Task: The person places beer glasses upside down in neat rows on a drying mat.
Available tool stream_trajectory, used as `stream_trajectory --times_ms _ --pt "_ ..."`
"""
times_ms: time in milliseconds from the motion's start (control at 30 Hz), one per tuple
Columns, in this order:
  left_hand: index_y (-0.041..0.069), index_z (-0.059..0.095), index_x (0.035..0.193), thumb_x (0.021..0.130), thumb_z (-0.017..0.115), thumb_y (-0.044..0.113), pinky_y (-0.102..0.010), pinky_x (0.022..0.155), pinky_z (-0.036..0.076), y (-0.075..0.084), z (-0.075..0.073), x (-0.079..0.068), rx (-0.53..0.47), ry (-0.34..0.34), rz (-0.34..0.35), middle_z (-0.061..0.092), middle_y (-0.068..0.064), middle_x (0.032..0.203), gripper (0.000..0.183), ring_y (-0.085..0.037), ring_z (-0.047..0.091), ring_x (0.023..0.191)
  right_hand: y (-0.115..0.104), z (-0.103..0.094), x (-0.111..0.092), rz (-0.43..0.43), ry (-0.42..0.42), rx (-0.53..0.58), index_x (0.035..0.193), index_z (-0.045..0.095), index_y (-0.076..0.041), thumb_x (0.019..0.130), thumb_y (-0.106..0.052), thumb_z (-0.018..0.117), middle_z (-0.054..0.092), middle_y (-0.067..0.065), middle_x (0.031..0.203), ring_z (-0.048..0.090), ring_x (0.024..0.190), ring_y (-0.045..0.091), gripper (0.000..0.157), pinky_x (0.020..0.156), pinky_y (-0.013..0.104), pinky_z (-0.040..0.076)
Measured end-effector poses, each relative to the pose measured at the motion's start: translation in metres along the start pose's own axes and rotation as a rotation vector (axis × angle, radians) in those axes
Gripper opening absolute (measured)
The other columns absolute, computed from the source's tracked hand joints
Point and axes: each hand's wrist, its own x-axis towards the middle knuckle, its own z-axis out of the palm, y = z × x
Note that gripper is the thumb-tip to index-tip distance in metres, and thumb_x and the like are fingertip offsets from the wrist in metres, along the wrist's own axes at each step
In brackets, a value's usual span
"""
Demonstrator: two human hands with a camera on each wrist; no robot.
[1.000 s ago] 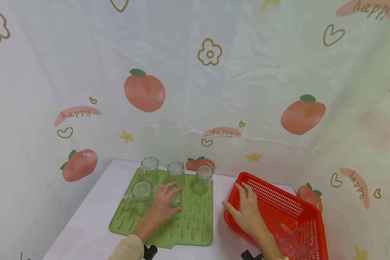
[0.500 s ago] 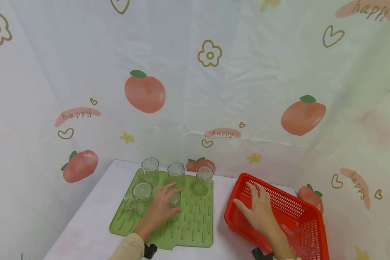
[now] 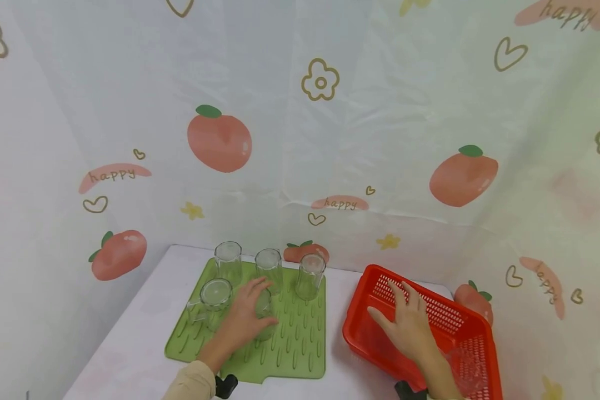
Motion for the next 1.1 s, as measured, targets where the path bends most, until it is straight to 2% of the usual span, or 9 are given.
stream_trajectory --times_ms 267,500,667,867,1100 --pt "0.021 0.047 0.152 0.074 0.092 0.034 -0.058 0.114 0.044 0.007 -0.014 -0.001 0.003 0.015 0.015 0.040 -0.006 0.161 0.090 -0.038 0.038 0.149 0.010 -0.001 -0.003 0.031 -0.018 -0.009 0.160 0.024 -0.009 0.090 -0.075 0.055 0.017 0.029 0.160 0.021 0.142 0.054 0.101 0.105 0.079 0.036" --pt "0.010 0.054 0.145 0.067 0.096 0.024 -0.061 0.109 0.047 0.010 -0.023 0.000 0.005 0.137 0.125 0.049 -0.017 0.154 0.090 -0.043 0.045 0.142 0.016 -0.005 -0.004 0.038 -0.005 -0.039 0.159 0.025 -0.006 0.090 -0.071 0.059 0.019 0.032 0.158 0.023 0.138 0.055 0.100 0.102 0.080 0.037" --pt "0.008 0.053 0.146 0.071 0.094 0.024 -0.063 0.110 0.044 0.008 -0.040 0.002 -0.006 0.188 0.130 0.049 -0.017 0.154 0.087 -0.043 0.045 0.142 0.021 -0.011 -0.005 0.054 -0.006 -0.056 0.158 0.025 -0.004 0.091 -0.072 0.058 0.018 0.033 0.158 0.024 0.137 0.055 0.101 0.103 0.081 0.035" --pt "0.002 0.051 0.146 0.078 0.089 0.023 -0.064 0.110 0.041 -0.005 -0.061 0.000 0.033 0.282 0.134 0.051 -0.020 0.152 0.080 -0.045 0.045 0.141 0.030 -0.014 -0.005 0.080 -0.029 -0.087 0.158 0.023 -0.003 0.090 -0.076 0.055 0.017 0.035 0.157 0.021 0.136 0.059 0.105 0.104 0.083 0.031" --pt "0.005 0.049 0.147 0.075 0.092 0.028 -0.066 0.110 0.036 -0.039 -0.079 -0.010 0.015 0.269 0.061 0.046 -0.018 0.155 0.087 -0.045 0.036 0.146 0.043 -0.018 -0.007 0.148 -0.071 -0.103 0.157 0.020 0.001 0.091 -0.071 0.057 0.014 0.038 0.156 0.019 0.134 0.061 0.105 0.107 0.084 0.027"
